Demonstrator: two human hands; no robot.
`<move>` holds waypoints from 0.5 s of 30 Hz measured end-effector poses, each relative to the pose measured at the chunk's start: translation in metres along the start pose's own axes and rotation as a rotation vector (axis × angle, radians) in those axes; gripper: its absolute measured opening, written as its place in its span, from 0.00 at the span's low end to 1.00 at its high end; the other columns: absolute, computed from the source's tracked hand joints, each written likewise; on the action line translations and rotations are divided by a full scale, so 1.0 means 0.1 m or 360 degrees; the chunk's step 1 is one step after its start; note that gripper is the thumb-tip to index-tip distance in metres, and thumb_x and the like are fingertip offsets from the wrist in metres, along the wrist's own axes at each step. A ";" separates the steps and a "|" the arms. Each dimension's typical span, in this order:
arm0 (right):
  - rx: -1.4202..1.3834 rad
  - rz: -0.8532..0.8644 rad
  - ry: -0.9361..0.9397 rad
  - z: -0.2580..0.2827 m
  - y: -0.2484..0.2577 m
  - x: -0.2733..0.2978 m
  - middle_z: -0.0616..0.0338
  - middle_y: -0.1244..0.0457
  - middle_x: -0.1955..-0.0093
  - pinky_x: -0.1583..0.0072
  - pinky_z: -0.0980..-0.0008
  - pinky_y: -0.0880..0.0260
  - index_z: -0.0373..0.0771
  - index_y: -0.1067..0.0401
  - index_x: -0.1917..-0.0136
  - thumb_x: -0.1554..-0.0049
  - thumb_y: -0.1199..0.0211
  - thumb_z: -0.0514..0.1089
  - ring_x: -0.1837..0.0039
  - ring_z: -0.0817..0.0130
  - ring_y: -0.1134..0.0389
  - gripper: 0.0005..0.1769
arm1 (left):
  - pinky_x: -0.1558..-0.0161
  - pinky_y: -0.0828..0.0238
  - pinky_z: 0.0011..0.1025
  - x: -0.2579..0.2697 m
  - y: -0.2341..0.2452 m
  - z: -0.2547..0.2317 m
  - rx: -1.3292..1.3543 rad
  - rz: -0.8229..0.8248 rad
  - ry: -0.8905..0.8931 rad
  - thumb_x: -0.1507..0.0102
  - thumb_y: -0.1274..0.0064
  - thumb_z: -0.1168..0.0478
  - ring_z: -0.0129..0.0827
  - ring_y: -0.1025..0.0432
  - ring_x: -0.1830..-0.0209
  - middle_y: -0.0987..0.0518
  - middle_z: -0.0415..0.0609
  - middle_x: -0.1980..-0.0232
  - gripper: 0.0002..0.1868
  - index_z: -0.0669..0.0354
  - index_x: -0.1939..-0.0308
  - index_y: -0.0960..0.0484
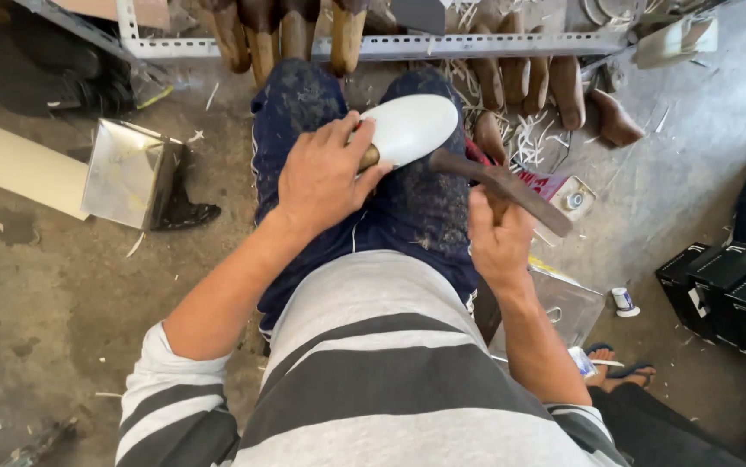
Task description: The person sits on the floor and uses a hammer to tap a wooden shoe last into a white slip-on shoe. They then place the shoe on a shelf and pick up a black shoe sole, using a knife to scrape or clean the bottom surface.
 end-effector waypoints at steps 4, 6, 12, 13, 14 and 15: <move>0.0512 -0.0138 0.0409 0.15 0.08 -0.17 0.62 0.40 0.77 0.63 0.70 0.33 0.37 0.28 0.57 0.29 0.47 0.46 0.72 0.68 0.35 0.17 | 0.52 0.25 0.43 0.16 -0.03 -0.17 -0.0061 -0.0051 0.0056 0.33 0.48 0.38 0.49 0.22 0.46 0.21 0.57 0.42 0.30 0.55 0.36 0.22; 0.0505 -0.0096 0.0420 0.17 0.02 -0.31 0.64 0.41 0.77 0.64 0.72 0.35 0.39 0.28 0.59 0.28 0.48 0.47 0.72 0.70 0.35 0.18 | 0.51 0.25 0.42 0.16 -0.06 -0.17 -0.0081 -0.0087 0.0055 0.32 0.49 0.38 0.49 0.22 0.45 0.21 0.57 0.42 0.30 0.55 0.37 0.22; 0.0811 0.0125 0.0253 0.29 -0.01 -0.55 0.53 0.42 0.72 0.60 0.62 0.37 0.37 0.33 0.57 0.26 0.47 0.51 0.66 0.58 0.35 0.20 | 0.48 0.26 0.41 0.18 -0.09 -0.15 -0.0123 -0.0143 0.0055 0.31 0.51 0.37 0.48 0.23 0.43 0.21 0.57 0.41 0.29 0.53 0.38 0.20; 0.0867 0.0177 0.0283 0.26 -0.04 -0.57 0.45 0.40 0.69 0.59 0.52 0.37 0.34 0.32 0.55 0.27 0.46 0.50 0.62 0.44 0.34 0.19 | 0.48 0.26 0.41 0.18 -0.08 -0.14 -0.0128 -0.0146 0.0054 0.31 0.52 0.37 0.48 0.23 0.43 0.21 0.57 0.41 0.29 0.53 0.38 0.20; 0.0923 0.0229 0.0313 0.22 -0.07 -0.60 0.37 0.38 0.66 0.59 0.42 0.37 0.31 0.31 0.53 0.28 0.45 0.49 0.58 0.29 0.32 0.18 | 0.48 0.26 0.42 0.17 -0.08 -0.13 -0.0134 -0.0149 0.0053 0.31 0.52 0.37 0.49 0.23 0.42 0.21 0.57 0.41 0.29 0.53 0.38 0.20; 0.0924 0.0222 0.0304 0.20 -0.04 -0.64 0.37 0.38 0.66 0.59 0.42 0.37 0.31 0.31 0.53 0.28 0.45 0.49 0.58 0.29 0.32 0.18 | 0.48 0.26 0.42 0.18 -0.07 -0.13 -0.0127 -0.0144 0.0045 0.31 0.52 0.37 0.49 0.23 0.42 0.21 0.57 0.41 0.29 0.53 0.38 0.20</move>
Point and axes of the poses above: each hand's wrist, its own x-axis away from the middle knuckle, its own y-axis out of the back of the hand, z = x × y, the point moved 3 cm from there along -x, towards the middle knuckle
